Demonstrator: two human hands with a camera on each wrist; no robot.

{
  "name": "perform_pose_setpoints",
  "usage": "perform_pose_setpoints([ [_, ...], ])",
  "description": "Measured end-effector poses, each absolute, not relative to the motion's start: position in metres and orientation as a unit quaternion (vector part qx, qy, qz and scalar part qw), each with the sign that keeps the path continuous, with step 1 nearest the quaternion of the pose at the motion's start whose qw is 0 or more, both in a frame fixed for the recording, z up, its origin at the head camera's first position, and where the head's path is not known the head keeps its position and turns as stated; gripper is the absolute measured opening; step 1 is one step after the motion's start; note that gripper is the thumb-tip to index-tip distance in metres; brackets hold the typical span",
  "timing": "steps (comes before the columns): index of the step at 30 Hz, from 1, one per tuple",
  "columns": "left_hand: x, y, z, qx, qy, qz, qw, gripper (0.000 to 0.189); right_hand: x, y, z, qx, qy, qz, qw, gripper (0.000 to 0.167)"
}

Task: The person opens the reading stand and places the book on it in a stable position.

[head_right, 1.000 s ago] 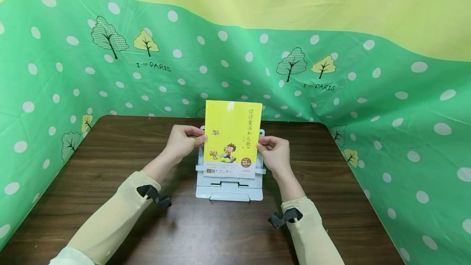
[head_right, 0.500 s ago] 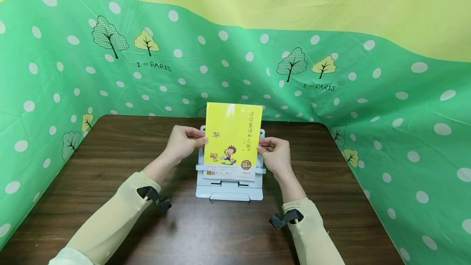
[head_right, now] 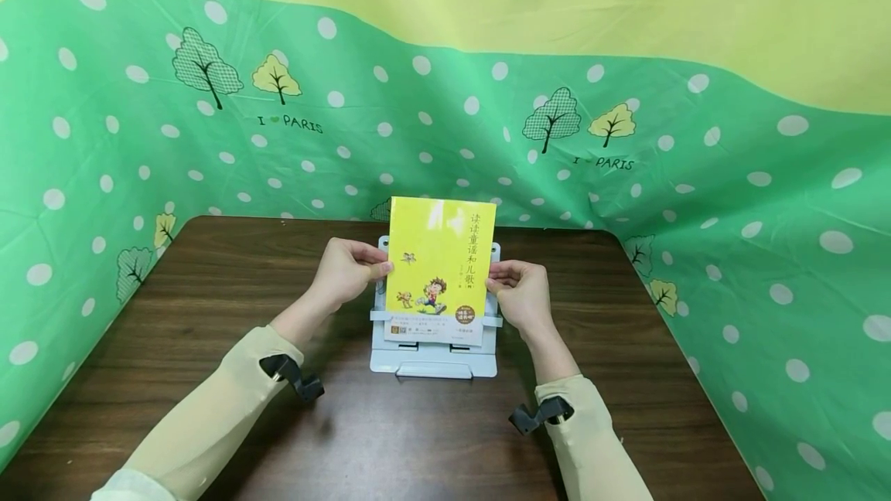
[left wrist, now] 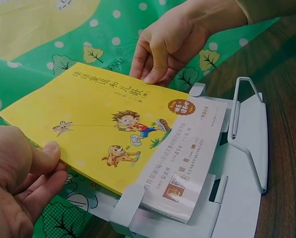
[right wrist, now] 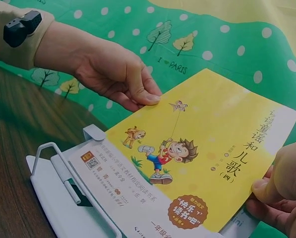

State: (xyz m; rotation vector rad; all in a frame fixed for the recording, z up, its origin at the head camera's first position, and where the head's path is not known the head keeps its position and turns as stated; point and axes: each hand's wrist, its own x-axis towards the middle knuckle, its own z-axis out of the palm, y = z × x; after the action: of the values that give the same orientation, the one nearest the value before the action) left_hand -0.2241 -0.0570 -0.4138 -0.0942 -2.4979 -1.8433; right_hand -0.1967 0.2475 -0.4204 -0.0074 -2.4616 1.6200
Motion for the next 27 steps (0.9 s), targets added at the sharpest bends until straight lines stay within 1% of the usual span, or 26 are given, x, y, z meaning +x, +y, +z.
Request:
perform_pose_setpoints([
  [16, -0.2238, -0.057, -0.4187, -0.051, -0.83, -0.554, 0.04, 0.008, -0.1944, 0.2483, -0.4217, 0.015, -0.852, 0.513, 0.101, 0.014],
  [27, -0.2222, -0.0574, -0.4212, -0.046, -0.843, -0.535, 0.032, 0.01, -0.1931, 0.2493, -0.424, 0.025, -0.867, 0.488, 0.102, 0.016],
])
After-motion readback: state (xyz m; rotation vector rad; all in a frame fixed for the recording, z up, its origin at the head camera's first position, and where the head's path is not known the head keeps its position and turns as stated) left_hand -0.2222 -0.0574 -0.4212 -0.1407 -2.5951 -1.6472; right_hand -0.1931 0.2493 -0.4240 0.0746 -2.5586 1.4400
